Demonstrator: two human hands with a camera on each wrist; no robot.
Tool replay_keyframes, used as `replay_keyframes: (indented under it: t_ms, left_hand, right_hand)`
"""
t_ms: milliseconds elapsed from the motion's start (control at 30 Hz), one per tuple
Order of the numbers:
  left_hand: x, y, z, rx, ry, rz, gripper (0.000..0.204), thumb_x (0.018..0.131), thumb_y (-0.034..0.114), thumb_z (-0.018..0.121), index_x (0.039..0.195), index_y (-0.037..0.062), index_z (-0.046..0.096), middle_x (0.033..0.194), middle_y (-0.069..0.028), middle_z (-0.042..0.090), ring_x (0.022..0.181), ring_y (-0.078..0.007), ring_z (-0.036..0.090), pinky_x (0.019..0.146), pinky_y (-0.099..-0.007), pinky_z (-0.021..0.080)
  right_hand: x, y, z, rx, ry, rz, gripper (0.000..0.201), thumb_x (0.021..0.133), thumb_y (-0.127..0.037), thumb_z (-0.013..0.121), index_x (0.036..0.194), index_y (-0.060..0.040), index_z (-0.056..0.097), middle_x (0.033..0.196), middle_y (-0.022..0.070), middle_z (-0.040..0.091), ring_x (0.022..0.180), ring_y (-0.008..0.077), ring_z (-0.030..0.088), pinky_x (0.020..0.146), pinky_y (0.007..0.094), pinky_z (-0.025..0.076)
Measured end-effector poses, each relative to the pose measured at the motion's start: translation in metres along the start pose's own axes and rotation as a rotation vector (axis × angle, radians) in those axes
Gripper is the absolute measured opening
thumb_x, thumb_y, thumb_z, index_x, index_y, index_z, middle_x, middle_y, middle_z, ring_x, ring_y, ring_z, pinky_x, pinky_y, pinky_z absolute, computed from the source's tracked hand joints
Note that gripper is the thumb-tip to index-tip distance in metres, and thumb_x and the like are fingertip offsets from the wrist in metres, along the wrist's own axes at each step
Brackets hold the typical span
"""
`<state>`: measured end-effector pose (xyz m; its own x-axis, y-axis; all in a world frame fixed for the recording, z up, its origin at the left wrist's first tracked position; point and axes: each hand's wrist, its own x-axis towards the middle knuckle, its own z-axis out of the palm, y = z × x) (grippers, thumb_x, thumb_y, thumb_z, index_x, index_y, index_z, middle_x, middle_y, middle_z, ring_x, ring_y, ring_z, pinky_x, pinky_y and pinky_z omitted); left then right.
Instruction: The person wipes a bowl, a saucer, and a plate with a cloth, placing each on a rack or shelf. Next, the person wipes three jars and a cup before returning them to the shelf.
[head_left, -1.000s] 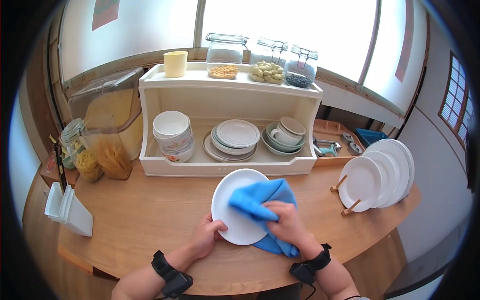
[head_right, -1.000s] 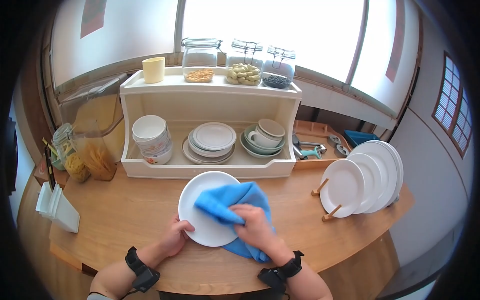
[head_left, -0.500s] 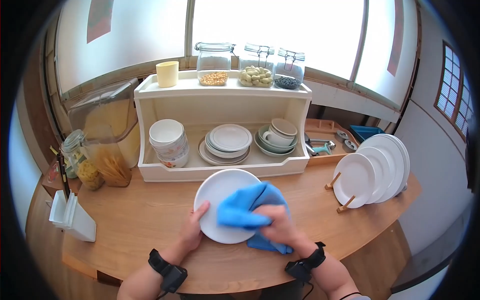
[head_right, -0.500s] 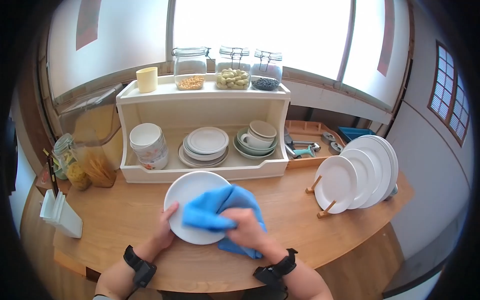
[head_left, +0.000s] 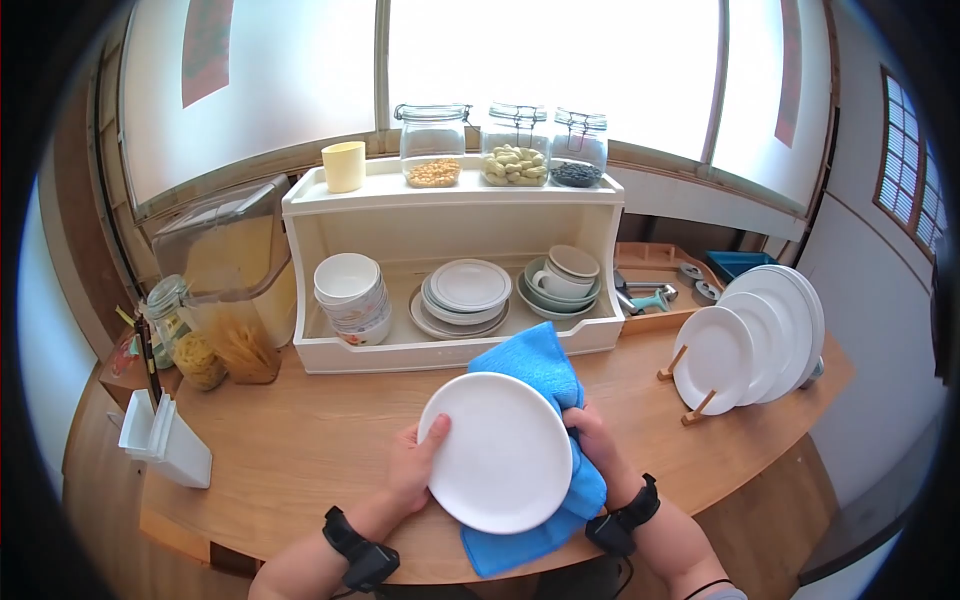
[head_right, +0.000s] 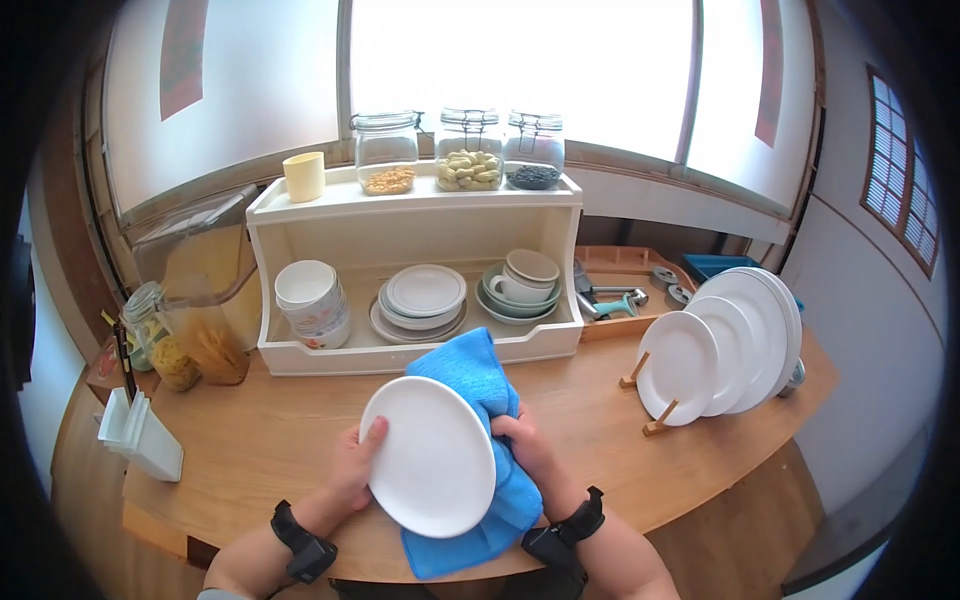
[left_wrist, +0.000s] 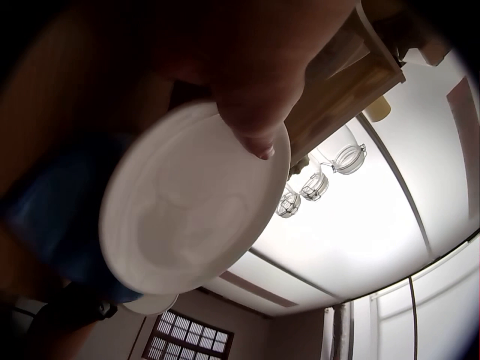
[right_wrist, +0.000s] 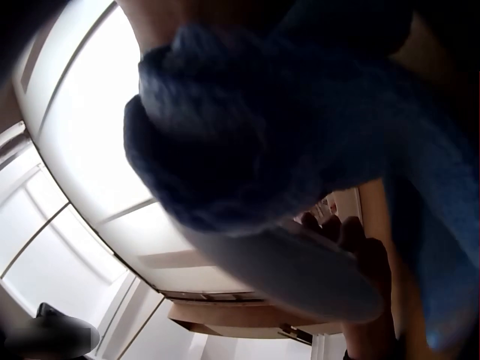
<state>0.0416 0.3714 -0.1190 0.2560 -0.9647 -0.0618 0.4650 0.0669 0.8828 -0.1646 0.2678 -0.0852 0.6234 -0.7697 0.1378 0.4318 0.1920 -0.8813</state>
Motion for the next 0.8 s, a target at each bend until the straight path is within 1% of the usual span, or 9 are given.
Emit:
replay_keyframes:
  t_ms: [133,167,200,333,400,533,633,733,800]
  left_hand:
    - [-0.006,-0.013,0.014,-0.043,0.017,-0.032,0.037,0.094,0.032,0.055,0.113,0.0009,0.055,0.097,-0.0085,0.065,0.083,-0.0139,0.063,0.074,-0.0293,0.053]
    - [-0.009,-0.013,0.017,-0.052,0.030,-0.024,0.037,0.094,0.033,0.054,0.114,0.0012,0.055,0.098,-0.0079,0.064,0.084,-0.0132,0.062,0.074,-0.0288,0.052]
    - [-0.011,-0.014,0.019,-0.062,0.044,-0.017,0.038,0.095,0.035,0.052,0.114,0.0014,0.054,0.099,-0.0073,0.064,0.085,-0.0126,0.061,0.075,-0.0284,0.052]
    - [-0.015,-0.018,0.020,-0.029,0.049,-0.038,0.038,0.097,0.038,0.047,0.115,0.0045,0.053,0.102,-0.0067,0.063,0.087,-0.0150,0.062,0.080,-0.0300,0.052]
    - [-0.015,-0.020,0.020,-0.006,0.049,0.018,0.042,0.096,0.039,0.047,0.116,0.0023,0.053,0.100,-0.0064,0.064,0.086,-0.0118,0.060,0.076,-0.0279,0.051]
    - [-0.004,-0.011,0.012,-0.023,0.114,0.037,0.042,0.097,0.039,0.046,0.116,0.0014,0.053,0.100,-0.0069,0.063,0.088,-0.0128,0.060,0.077,-0.0290,0.051]
    - [0.007,-0.004,0.001,-0.127,0.129,0.039,0.043,0.097,0.038,0.045,0.116,0.0006,0.053,0.100,-0.0079,0.063,0.088,-0.0136,0.060,0.076,-0.0296,0.051]
    - [0.011,0.001,-0.003,-0.091,0.140,0.063,0.043,0.098,0.038,0.045,0.115,-0.0001,0.054,0.099,-0.0085,0.064,0.085,-0.0144,0.061,0.076,-0.0298,0.052]
    - [0.011,-0.005,-0.005,0.078,0.127,0.058,0.042,0.097,0.038,0.047,0.114,0.0003,0.055,0.095,-0.0076,0.064,0.080,-0.0131,0.062,0.072,-0.0280,0.052]
  right_hand:
    - [-0.007,0.025,-0.009,0.170,-0.029,0.163,0.032,0.076,-0.008,0.050,0.105,0.0019,0.058,0.096,0.0058,0.063,0.082,0.0133,0.059,0.076,0.0248,0.049]
    - [-0.009,0.030,0.000,0.078,0.117,0.112,0.026,0.079,-0.008,0.053,0.103,0.0018,0.059,0.095,0.0062,0.063,0.084,0.0121,0.059,0.077,0.0258,0.049]
    - [-0.009,0.034,0.005,0.078,0.115,0.114,0.026,0.079,-0.008,0.053,0.103,0.0018,0.059,0.095,0.0062,0.063,0.084,0.0121,0.059,0.077,0.0258,0.049]
    - [-0.012,0.052,0.022,-0.134,0.004,0.057,0.026,0.081,-0.009,0.054,0.104,0.0020,0.058,0.096,0.0068,0.064,0.086,0.0128,0.059,0.078,0.0269,0.049]
    - [-0.015,0.059,0.026,-0.242,-0.049,0.024,0.026,0.081,-0.009,0.054,0.105,0.0021,0.058,0.097,0.0071,0.064,0.087,0.0132,0.060,0.078,0.0275,0.049]
    - [-0.023,0.068,0.029,-0.461,-0.155,-0.044,0.027,0.083,-0.009,0.055,0.106,0.0024,0.058,0.099,0.0077,0.064,0.088,0.0138,0.060,0.080,0.0286,0.049]
    - [-0.023,0.068,0.030,-0.559,-0.208,-0.087,0.027,0.083,-0.009,0.056,0.107,0.0025,0.058,0.100,0.0080,0.064,0.089,0.0142,0.060,0.080,0.0292,0.049]
    - [-0.013,0.066,0.012,-0.436,-0.142,-0.075,0.033,0.086,-0.011,0.058,0.115,0.0034,0.055,0.106,0.0102,0.064,0.096,0.0172,0.060,0.085,0.0323,0.048]
    - [-0.007,0.069,-0.011,-0.210,0.267,0.060,0.039,0.087,-0.014,0.058,0.123,0.0027,0.051,0.111,0.0114,0.063,0.101,0.0189,0.059,0.088,0.0327,0.047]
